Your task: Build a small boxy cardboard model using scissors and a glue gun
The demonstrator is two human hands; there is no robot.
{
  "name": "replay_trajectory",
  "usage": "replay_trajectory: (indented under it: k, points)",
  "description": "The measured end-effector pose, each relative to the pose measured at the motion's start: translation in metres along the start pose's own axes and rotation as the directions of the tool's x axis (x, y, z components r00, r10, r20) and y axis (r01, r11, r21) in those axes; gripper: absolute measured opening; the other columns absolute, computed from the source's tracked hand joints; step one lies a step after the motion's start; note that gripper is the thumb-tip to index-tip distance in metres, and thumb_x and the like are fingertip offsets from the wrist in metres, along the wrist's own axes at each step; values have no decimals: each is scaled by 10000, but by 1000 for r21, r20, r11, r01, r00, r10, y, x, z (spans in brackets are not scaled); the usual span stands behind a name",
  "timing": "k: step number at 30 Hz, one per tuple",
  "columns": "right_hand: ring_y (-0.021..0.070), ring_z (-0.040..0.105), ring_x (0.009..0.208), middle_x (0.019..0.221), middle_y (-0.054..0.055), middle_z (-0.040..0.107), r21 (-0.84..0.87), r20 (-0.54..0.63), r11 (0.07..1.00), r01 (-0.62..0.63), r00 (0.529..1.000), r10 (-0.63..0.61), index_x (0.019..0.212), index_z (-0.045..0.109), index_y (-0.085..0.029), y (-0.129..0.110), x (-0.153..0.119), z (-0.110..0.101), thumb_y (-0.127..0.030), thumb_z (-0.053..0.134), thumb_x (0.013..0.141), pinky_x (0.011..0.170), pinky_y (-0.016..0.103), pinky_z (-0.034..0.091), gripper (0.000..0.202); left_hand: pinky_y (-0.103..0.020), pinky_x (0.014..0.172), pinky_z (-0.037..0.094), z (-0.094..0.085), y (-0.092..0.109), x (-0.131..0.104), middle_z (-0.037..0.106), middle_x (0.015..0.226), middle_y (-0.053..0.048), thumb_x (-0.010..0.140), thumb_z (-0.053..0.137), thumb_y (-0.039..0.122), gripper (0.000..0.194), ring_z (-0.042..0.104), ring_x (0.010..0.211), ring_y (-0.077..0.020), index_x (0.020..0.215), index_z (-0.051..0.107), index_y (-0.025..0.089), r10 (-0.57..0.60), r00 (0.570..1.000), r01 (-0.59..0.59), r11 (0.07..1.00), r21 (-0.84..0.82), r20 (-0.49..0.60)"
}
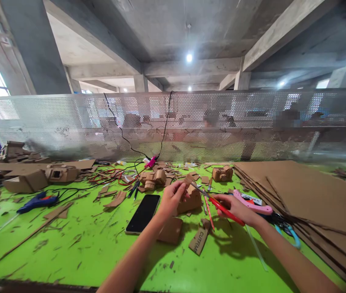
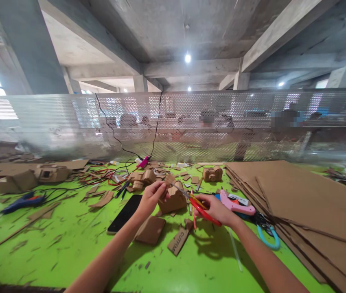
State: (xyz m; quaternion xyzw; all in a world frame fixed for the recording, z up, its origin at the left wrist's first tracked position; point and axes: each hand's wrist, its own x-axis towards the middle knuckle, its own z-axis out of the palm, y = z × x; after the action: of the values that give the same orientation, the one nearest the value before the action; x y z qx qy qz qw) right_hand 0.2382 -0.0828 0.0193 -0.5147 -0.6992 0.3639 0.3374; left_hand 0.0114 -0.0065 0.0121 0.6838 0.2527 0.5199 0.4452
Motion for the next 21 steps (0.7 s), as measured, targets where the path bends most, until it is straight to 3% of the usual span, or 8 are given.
replay_trajectory:
  k: [9,16,21]
  points:
    - [184,580,789,943,56,640,-49,23,999,-5,1000,6,1088,651,-172,-1,-1,-2,-439,678,653,708,306,489,512,-227,501,417,-2,-2,-1,614,558,-1,839,529,506,369,505,471,-113,772,604,151,1,1000,-2,999,43,29]
    - [131,501,586,670,-7,556,-57,26,998,20,999,-18,821,662,-165,-2,-1,8,-515,591,754,526,240,429,363,-225,489,417,-4,-3,0,623,561,-8,831,530,513,378,507,468,-112,762,601,148,-15,998,12,999,40,60]
    - [167,554,651,700,15,628,-180,-99,979,98,988,-117,746,678,-168,8,4,7,-500,615,745,603,264,448,338,-225,462,402,-4,-2,3,614,536,-1,776,573,554,399,491,433,-107,729,578,158,-46,997,47,999,-9,56]
